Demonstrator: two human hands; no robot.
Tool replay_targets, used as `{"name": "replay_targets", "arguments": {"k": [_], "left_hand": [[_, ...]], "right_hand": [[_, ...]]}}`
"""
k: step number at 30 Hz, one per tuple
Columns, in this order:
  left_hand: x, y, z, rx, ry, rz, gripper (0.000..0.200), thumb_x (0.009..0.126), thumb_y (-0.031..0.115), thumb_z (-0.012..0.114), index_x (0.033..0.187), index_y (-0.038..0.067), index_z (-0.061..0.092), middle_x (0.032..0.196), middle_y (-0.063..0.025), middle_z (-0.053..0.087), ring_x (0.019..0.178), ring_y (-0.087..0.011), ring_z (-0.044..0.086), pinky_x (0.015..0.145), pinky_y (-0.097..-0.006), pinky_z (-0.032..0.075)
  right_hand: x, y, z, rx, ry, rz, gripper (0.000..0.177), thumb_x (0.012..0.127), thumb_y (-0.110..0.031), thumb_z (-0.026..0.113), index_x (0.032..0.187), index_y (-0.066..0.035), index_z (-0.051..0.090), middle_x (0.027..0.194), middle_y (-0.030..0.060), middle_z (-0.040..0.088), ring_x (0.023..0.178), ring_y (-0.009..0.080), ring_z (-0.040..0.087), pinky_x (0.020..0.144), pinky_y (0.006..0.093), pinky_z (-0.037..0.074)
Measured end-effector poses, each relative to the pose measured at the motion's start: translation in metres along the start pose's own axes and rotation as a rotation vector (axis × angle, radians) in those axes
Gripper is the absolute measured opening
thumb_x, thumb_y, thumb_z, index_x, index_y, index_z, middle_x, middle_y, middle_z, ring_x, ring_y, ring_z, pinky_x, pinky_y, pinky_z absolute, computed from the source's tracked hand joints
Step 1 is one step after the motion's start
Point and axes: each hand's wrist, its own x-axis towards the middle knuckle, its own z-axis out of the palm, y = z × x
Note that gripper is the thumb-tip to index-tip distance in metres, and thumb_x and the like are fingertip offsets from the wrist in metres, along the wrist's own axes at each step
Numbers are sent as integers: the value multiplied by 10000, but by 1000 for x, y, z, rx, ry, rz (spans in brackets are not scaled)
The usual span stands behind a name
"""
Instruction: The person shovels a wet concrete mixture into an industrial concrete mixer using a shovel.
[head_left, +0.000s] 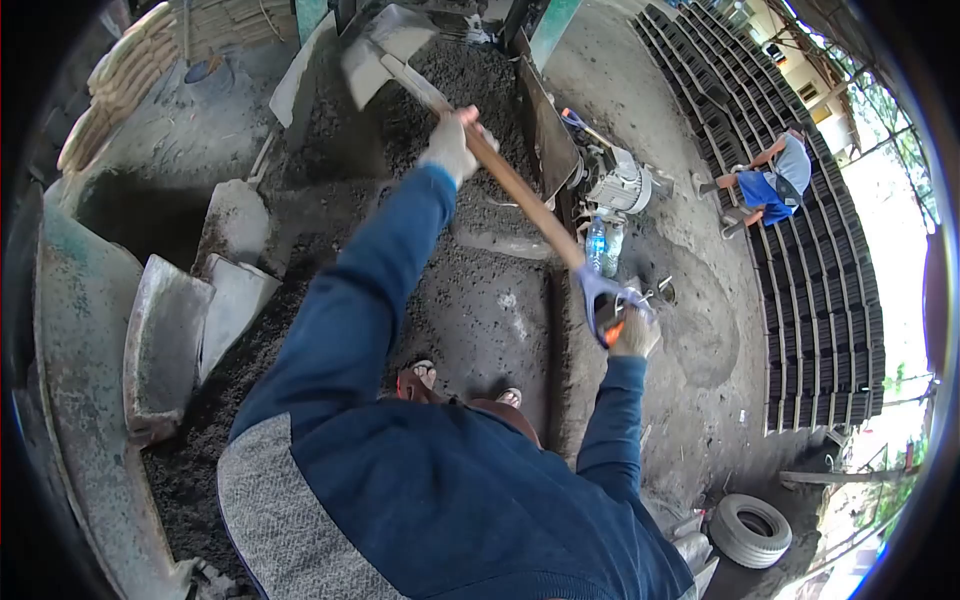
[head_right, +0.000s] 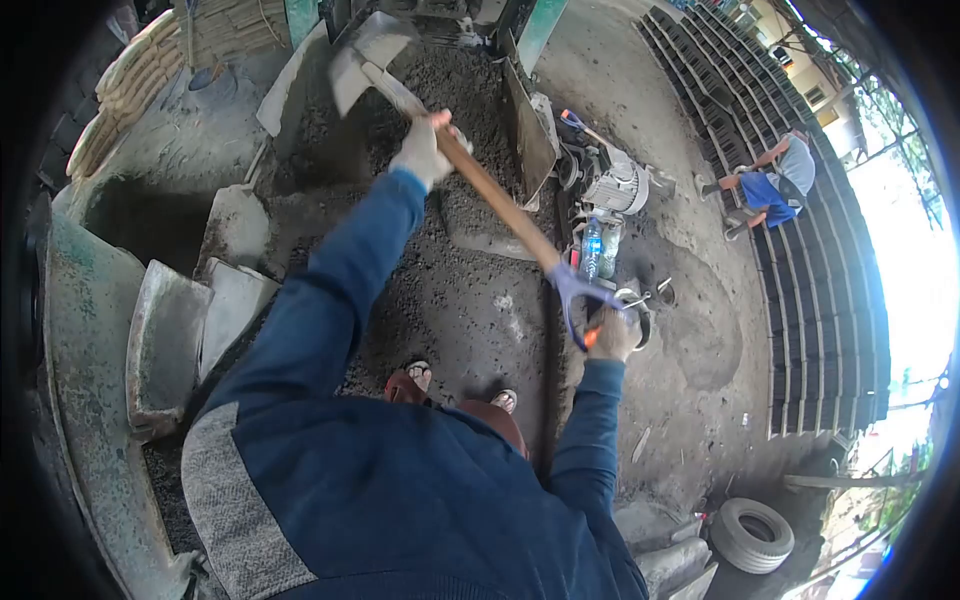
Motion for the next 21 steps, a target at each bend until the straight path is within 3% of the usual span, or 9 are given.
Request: {"name": "replay_targets", "arguments": {"k": [3,5,7,9,11,12,15,17,21], "left_hand": [[-88,-35,-26,153,-359,-124,213,880,263,654,839,129,494,803,-44,502,743,-231,516,848,-475,437],[-152,-61,-56,223,-564,-155,228,869,299,666,799,136,522,787,-28,516,778,-232,541,930,-475,407],[-188,-88,-114,245,-555,-106,219,861,252,650,888,89,505,798,-47,498,888,-279,567,971,-511,431],[-233,-114,-142,55,-304,-112,190,852,233,659,853,108,516,792,-49,512,843,-273,555,930,-515,437],[-256,-136,-194,-171,93,-87,193,852,233,660,803,125,508,776,-53,518,798,-270,541,881,-502,438],[-268,-149,-228,-226,268,-4,198,852,226,661,795,127,499,753,-53,516,750,-263,535,843,-496,443],[-318,-183,-284,-321,736,242,272,857,299,653,710,138,490,675,-33,517,620,-225,514,755,-482,477],[-364,-209,-289,-381,928,312,308,838,311,641,651,131,474,600,-37,490,567,-226,504,685,-444,474],[-460,-279,-325,-636,972,597,288,843,263,637,634,165,466,580,-24,491,534,-202,496,605,-393,471]], "right_hand": [[17,63,-84,-16,18,426,54,824,-78,619,793,-83,575,611,40,504,475,197,477,406,371,378],[33,114,-148,-5,44,492,56,812,-24,568,857,-55,577,640,77,552,437,217,506,385,377,402],[37,136,-182,-122,82,574,92,799,3,550,877,-37,579,651,89,568,446,223,524,394,375,424],[37,139,-198,-303,57,571,104,808,0,546,856,-65,612,641,81,573,482,236,540,402,410,422],[40,142,-204,-426,-241,506,94,803,2,562,861,-29,628,646,99,594,488,238,566,410,394,455],[56,166,-217,-464,-395,506,262,792,24,581,1051,22,620,704,110,619,495,196,584,418,367,469],[50,104,-172,-451,-632,571,262,785,59,600,1045,33,612,701,90,613,496,178,578,430,334,465],[54,82,-149,-433,-761,575,264,782,63,620,1045,33,610,699,77,609,501,162,573,442,310,459],[52,47,-93,-540,-1175,439,321,780,10,656,1093,40,594,734,90,636,545,149,586,481,280,472]]}}
